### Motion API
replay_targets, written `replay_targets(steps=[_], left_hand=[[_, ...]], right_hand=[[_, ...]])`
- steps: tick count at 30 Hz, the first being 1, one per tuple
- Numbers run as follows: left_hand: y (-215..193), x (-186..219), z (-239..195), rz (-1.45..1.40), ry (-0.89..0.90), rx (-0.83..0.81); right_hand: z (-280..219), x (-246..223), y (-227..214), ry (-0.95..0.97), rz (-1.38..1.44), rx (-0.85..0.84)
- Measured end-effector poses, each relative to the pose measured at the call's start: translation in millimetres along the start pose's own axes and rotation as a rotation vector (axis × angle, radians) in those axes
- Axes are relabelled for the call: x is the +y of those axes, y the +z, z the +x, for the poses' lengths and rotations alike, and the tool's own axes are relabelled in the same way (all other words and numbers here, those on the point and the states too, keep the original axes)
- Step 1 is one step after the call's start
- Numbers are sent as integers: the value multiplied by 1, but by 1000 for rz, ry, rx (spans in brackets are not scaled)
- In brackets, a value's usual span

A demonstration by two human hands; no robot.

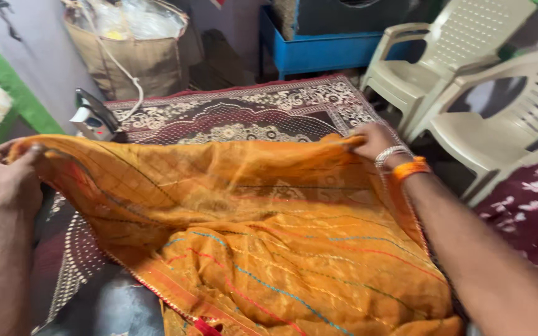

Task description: The person irons a large orange patterned fabric on a table using an electric iron. They smooth the fabric with their hands, move the iron back and forth to remove wrinkles, and periodically lift and reposition the fabric to access different sections.

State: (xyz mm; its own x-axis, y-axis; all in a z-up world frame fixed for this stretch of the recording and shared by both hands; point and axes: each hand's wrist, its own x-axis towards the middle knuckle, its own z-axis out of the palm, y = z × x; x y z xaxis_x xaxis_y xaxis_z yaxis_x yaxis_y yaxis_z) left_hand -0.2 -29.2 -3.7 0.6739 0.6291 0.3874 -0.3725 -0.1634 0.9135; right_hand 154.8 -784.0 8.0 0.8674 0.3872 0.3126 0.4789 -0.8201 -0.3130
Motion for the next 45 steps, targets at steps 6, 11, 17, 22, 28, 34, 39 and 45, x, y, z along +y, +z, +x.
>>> replay_targets(steps=[6,11,17,22,28,34,39,45], left_hand=[[46,30,-57,564,54,-273],[68,69,-111,1165,262,-305],[85,51,-125,1222,347,-157],[77,9,-95,459,-19,-277],[41,32,-65,174,99,179],[62,70,-86,619,538,237],[63,62,-91,901,938,144],[74,-16,-30,1353,336,-205]], right_hand=[[4,-47,34,-52,67,73],[-6,-87,38,173,140,110],[-3,-139,55,401,441,3],[9,-139,60,568,900,85],[5,-68,27,290,1411,738],[1,-36,31,106,1264,995],[11,14,78,256,1052,891],[37,83,113,477,1241,557]])
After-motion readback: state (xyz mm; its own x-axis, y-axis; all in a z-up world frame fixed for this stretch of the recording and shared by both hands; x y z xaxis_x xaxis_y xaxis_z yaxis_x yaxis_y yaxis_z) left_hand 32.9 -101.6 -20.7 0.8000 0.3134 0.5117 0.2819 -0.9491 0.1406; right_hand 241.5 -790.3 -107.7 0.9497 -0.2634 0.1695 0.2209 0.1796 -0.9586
